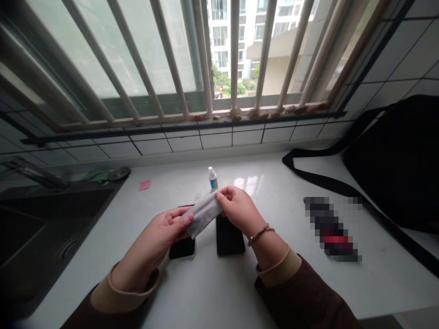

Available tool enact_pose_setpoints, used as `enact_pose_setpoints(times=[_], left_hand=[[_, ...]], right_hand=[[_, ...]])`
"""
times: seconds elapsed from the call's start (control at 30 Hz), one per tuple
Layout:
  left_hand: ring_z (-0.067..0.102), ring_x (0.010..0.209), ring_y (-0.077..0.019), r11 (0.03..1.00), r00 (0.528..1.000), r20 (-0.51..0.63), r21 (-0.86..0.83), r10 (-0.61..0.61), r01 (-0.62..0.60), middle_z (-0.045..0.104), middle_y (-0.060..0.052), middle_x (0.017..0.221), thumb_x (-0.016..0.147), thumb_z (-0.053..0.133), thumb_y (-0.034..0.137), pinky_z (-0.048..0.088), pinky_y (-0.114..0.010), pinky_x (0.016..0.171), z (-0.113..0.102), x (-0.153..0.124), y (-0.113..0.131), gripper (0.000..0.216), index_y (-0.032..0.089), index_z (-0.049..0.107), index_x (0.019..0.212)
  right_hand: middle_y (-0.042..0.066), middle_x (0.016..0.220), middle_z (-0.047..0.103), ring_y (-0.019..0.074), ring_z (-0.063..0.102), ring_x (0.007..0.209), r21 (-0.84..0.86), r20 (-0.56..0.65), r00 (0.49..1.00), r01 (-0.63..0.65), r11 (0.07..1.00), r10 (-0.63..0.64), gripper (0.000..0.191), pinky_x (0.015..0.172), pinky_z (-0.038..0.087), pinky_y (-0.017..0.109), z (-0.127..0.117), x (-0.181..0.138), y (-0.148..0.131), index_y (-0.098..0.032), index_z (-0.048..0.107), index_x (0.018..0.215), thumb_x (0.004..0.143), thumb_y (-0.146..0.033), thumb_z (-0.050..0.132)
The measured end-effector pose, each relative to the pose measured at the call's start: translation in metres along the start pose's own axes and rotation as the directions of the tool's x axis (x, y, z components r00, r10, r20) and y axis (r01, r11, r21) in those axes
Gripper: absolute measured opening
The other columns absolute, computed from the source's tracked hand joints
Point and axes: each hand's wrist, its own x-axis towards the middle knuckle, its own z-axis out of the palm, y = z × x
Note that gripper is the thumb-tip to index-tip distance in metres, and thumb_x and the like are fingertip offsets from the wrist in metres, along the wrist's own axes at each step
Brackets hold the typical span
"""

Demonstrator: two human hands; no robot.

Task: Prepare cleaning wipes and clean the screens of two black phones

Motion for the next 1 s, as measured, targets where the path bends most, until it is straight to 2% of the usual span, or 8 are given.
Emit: enact_pose_setpoints(times=[0.1,0.23,0.33,0.4,0.5,0.63,0.87,1.0], left_hand=[[0.073,0.077,-0.0192,0.995,0.998,-0.028,0.084,0.048,-0.045,0.080,-0.008,0.086,0.082,0.090,0.046,0.056,-0.027,0.072,-0.003,0.002,-0.001,0.042,0.013,0.081,0.105],[0.070,0.071,-0.0169,0.992,0.991,-0.087,0.084,0.099,-0.092,0.079,-0.005,0.082,0.082,0.089,0.047,0.053,-0.024,0.066,-0.003,0.002,0.001,0.040,0.014,0.080,0.103],[0.069,0.069,-0.0153,0.999,0.996,-0.078,0.011,0.037,-0.036,0.077,-0.004,0.081,0.080,0.092,0.045,0.054,-0.023,0.063,0.000,0.001,0.000,0.039,0.014,0.079,0.101],[0.072,0.073,-0.0159,0.997,0.998,-0.002,-0.034,-0.063,0.063,0.078,-0.006,0.085,0.082,0.092,0.043,0.059,-0.023,0.067,0.003,-0.001,-0.001,0.035,0.015,0.079,0.099],[0.076,0.079,-0.0164,0.974,0.971,0.135,-0.089,-0.197,0.209,0.079,-0.009,0.091,0.088,0.087,0.036,0.064,-0.024,0.074,0.007,-0.003,-0.003,0.025,0.015,0.080,0.097],[0.080,0.086,-0.0176,0.948,0.946,0.208,-0.149,-0.248,0.281,0.080,-0.014,0.102,0.096,0.078,0.026,0.066,-0.023,0.079,0.012,-0.006,-0.001,0.015,0.012,0.080,0.103],[0.077,0.077,-0.0147,0.919,0.959,0.198,-0.300,-0.203,0.256,0.076,-0.009,0.090,0.100,0.072,0.017,0.069,-0.030,0.087,0.014,-0.009,0.003,0.010,0.012,0.079,0.097],[0.078,0.081,-0.0177,0.905,0.968,0.169,-0.352,-0.188,0.238,0.078,-0.012,0.097,0.100,0.068,0.014,0.069,-0.036,0.091,0.014,-0.008,0.002,0.012,0.009,0.079,0.098]], right_hand=[[0.004,0.083,0.073,0.0178,0.064,0.068,-0.045,-0.008,0.999,0.031,0.999,-0.031,0.033,0.061,0.052,0.031,-0.001,-0.001,-0.001,-0.020,0.071,0.095,0.094,-0.052,0.074],[0.004,0.082,0.074,0.0186,0.066,0.068,-0.069,0.015,0.996,0.093,0.993,-0.092,0.032,0.062,0.052,0.032,-0.001,-0.002,-0.004,-0.021,0.070,0.097,0.096,-0.053,0.071],[0.003,0.077,0.073,0.0198,0.066,0.066,-0.245,-0.008,0.998,0.058,0.968,-0.062,0.025,0.061,0.048,0.032,0.000,-0.002,-0.002,-0.022,0.070,0.089,0.096,-0.045,0.071],[0.005,0.080,0.076,0.0219,0.069,0.072,-0.412,-0.055,0.990,0.098,0.906,-0.132,0.020,0.065,0.047,0.033,0.000,-0.003,0.000,-0.022,0.071,0.087,0.097,-0.039,0.070],[0.007,0.092,0.079,0.0254,0.072,0.084,-0.614,-0.062,0.956,0.191,0.766,-0.288,0.015,0.073,0.047,0.036,0.001,-0.006,0.000,-0.023,0.072,0.094,0.101,-0.035,0.066],[0.009,0.098,0.078,0.0277,0.071,0.091,-0.729,0.034,0.902,0.317,0.607,-0.431,0.012,0.080,0.046,0.038,0.005,-0.010,-0.001,-0.023,0.070,0.098,0.105,-0.030,0.062],[0.009,0.096,0.072,0.0252,0.065,0.090,-0.705,0.237,0.791,0.540,0.460,-0.564,0.015,0.080,0.046,0.037,0.010,-0.016,-0.007,-0.022,0.068,0.094,0.107,-0.025,0.061],[0.008,0.094,0.070,0.0234,0.062,0.089,-0.611,0.372,0.710,0.672,0.418,-0.598,0.015,0.081,0.047,0.035,0.013,-0.018,-0.006,-0.022,0.069,0.095,0.108,-0.025,0.062]])
